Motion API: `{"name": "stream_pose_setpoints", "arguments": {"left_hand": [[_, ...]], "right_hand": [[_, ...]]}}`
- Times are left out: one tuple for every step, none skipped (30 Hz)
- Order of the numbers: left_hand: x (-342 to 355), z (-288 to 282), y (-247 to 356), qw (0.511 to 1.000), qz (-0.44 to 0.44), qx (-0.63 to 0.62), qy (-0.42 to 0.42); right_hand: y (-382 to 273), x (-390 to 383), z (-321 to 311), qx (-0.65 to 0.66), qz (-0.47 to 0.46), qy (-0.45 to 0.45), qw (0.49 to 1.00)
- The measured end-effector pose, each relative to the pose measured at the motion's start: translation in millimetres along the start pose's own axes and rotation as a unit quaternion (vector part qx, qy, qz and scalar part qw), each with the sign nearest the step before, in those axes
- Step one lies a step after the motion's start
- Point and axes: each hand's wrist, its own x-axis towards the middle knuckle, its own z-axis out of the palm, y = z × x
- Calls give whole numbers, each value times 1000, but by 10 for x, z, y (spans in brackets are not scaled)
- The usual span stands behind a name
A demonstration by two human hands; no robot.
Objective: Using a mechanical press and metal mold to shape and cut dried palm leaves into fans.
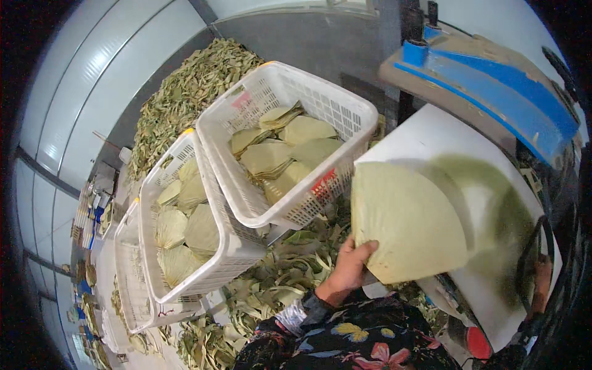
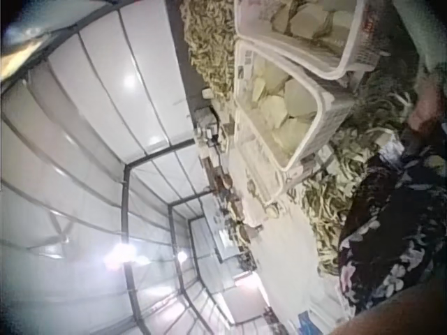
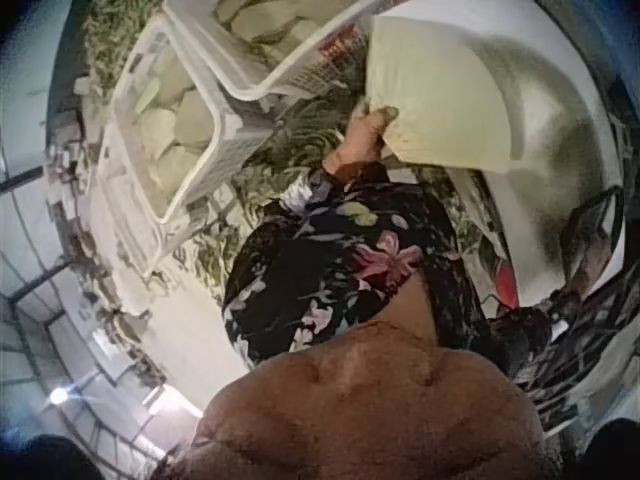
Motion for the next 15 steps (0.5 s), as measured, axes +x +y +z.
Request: {"name": "stream_pose_setpoints", "arguments": {"left_hand": [[67,-107,187,1000,26,15,-8],[97,-182,396,998,65,-12,-13],[160,-252,569,996,81,-24,11],[210,-338,743,994,97,-36,35],[278,-440,900,993,106,-38,43],[333,-551,1049,988,137,-38,53],[351,-687,1205,983,169,-37,68],[328,-851,1385,979,182,-40,81],[345,-1041,1539,970,212,-29,115],[329,-1232,1704,959,241,-16,151],[315,-1419,1860,950,246,-10,191],[270,-1623,2036,938,280,-20,204],[219,-1853,2203,927,304,-29,220],[164,-2123,2371,914,328,-39,237],[95,-2401,2530,903,339,-42,261]], "right_hand": [[-26,33,61,-11,9,1,1000],[-110,53,129,-13,6,6,1000],[-117,97,148,-22,2,17,1000],[-129,120,192,-34,-3,25,999],[-138,111,190,-51,-12,37,998],[-135,111,190,-77,-19,52,995],[-187,99,254,-103,-36,64,992],[-256,108,345,-133,-61,82,986],[-322,97,407,-174,-93,107,974],[-415,79,509,-223,-140,135,955],[-572,48,636,-275,-200,167,926],[-761,-11,847,-318,-267,200,888],[-973,-28,1101,-334,-314,225,860],[-1208,-20,1376,-331,-325,221,858],[-1489,-38,1828,-183,-278,164,929]]}}
